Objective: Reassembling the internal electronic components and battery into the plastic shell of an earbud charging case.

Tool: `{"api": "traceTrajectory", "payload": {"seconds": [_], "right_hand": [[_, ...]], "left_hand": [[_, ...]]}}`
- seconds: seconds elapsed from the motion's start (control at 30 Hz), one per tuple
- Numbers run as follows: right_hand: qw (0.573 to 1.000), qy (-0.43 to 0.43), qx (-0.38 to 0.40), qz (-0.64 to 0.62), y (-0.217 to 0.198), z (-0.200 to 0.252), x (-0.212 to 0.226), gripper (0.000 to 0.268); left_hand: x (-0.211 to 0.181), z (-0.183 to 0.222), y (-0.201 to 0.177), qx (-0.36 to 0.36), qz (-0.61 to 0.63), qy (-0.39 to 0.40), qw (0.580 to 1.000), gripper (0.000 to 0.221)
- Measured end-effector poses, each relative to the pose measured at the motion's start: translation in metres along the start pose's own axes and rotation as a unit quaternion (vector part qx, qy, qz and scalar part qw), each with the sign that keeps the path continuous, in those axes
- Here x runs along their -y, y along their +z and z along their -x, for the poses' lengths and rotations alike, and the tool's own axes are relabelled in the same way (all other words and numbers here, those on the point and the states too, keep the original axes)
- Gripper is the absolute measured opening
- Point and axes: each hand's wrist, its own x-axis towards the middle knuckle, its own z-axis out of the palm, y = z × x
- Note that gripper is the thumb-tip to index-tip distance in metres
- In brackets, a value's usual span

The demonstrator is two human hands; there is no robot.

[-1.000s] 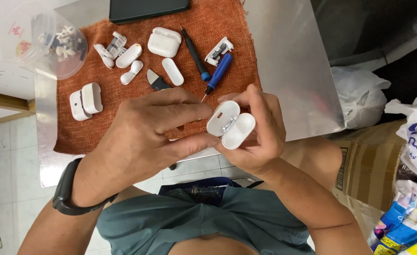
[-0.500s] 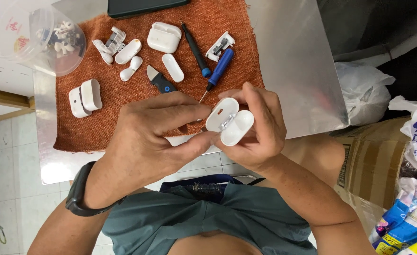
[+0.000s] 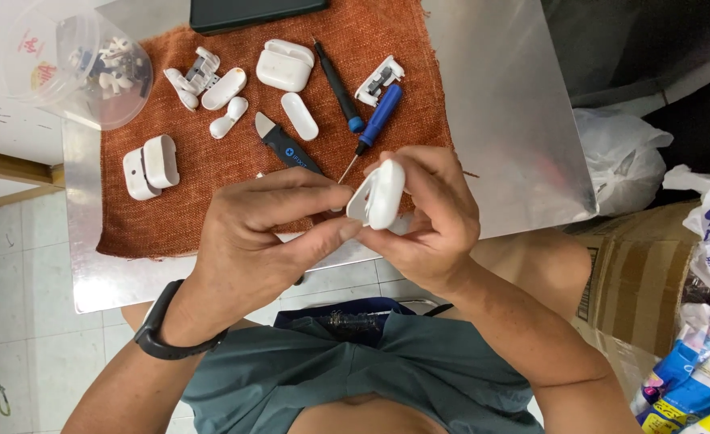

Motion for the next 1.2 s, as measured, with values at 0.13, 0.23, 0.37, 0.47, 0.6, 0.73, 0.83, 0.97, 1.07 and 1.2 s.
{"api": "traceTrajectory", "payload": {"seconds": [0.13, 0.23, 0.37, 0.47, 0.6, 0.73, 0.83, 0.97, 1.07, 1.2], "right_hand": [[1.0, 0.004, 0.003, 0.009, 0.004, 0.005, -0.004, 0.062], [0.997, 0.069, 0.012, 0.046, 0.006, -0.003, 0.0, 0.056], [0.985, 0.164, 0.033, 0.033, 0.002, -0.013, -0.008, 0.055], [0.975, 0.214, 0.056, 0.011, 0.0, -0.016, -0.014, 0.05], [0.963, 0.259, 0.075, -0.026, -0.001, -0.015, -0.019, 0.047], [0.877, 0.455, 0.137, -0.071, -0.014, -0.036, -0.017, 0.068], [0.83, 0.476, 0.018, -0.291, -0.017, -0.03, -0.032, 0.063], [0.895, 0.347, -0.005, -0.281, -0.014, -0.017, -0.036, 0.043], [0.917, 0.264, -0.098, -0.283, -0.016, -0.01, -0.037, 0.033], [0.932, 0.288, -0.009, -0.219, -0.036, -0.011, 0.002, 0.062]], "left_hand": [[0.001, -0.004, 0.007, -0.024, -0.067, -0.006, 0.997, 0.018], [0.012, -0.006, 0.014, -0.057, -0.069, -0.022, 0.996, 0.026], [0.03, -0.015, 0.025, -0.07, -0.071, 0.016, 0.995, 0.02], [0.043, -0.024, 0.034, -0.063, -0.074, -0.03, 0.995, 0.02], [0.046, -0.039, 0.037, -0.047, -0.024, -0.163, 0.985, 0.02], [0.052, -0.04, 0.033, -0.05, -0.065, -0.112, 0.99, 0.014], [0.055, -0.04, 0.027, -0.094, -0.031, -0.107, 0.989, 0.012], [0.037, -0.023, 0.019, -0.22, -0.104, -0.088, 0.966, 0.005], [0.032, -0.001, 0.014, -0.209, -0.131, -0.026, 0.969, 0.006], [0.029, 0.017, 0.014, -0.127, -0.09, 0.106, 0.982, 0.023]]}}
